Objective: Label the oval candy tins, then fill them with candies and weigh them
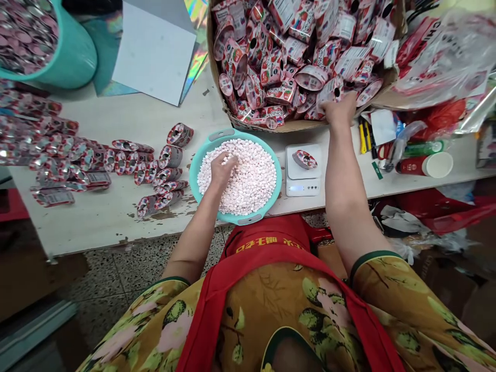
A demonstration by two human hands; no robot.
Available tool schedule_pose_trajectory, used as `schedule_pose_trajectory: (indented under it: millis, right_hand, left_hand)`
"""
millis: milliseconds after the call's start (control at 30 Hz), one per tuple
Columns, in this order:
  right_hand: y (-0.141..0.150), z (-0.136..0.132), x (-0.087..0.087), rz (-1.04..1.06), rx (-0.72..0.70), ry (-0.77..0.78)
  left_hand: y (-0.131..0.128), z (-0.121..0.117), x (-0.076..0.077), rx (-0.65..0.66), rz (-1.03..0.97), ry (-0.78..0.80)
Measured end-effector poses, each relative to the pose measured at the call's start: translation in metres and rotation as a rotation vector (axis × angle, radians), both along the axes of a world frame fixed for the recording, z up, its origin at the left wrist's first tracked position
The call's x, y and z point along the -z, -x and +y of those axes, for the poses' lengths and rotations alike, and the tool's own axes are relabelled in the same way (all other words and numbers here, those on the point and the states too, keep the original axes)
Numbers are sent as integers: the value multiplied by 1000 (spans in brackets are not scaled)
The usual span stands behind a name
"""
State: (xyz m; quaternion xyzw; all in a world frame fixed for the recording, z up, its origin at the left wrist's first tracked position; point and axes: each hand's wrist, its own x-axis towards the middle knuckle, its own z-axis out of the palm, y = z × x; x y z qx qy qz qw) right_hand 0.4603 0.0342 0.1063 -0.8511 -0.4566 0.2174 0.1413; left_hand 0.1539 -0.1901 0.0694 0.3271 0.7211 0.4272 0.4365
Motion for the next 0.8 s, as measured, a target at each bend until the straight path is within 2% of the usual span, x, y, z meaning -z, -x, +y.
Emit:
schedule_pose_trajectory:
  millis: [100, 167, 233, 267, 333, 433, 567, 700, 800]
  right_hand:
    - [-15, -31, -18, 61, -44, -309]
    - [-21, -65, -26, 187, -163, -558]
    - [-16, -105, -30, 382, -282, -682]
    - [-9, -125, -31, 486, -313, -660]
    - [14, -161, -29, 675, -340, -515]
    - [59, -196, -25, 912, -348, -290]
    - [106, -210, -25, 1038, -443, -155]
    - [129, -211, -30, 948, -598, -197]
    - [142, -215, -33, 870, -688, -215]
  left_hand:
    - [5, -3, -12, -102, -363, 23]
    - [8, -3, -17, -148, -532, 19]
    - [10, -1, -18, -197, -671, 26]
    - [11, 0, -19, -217, -738, 42]
    - [12, 3, -21, -238, -852, 81]
    - [11, 5, -33, -225, -920, 104]
    - [10, 3, -66, -200, -812, 6]
    - [4, 5, -101, -173, -681, -122]
    - [-5, 8, -112, -206, -655, -184]
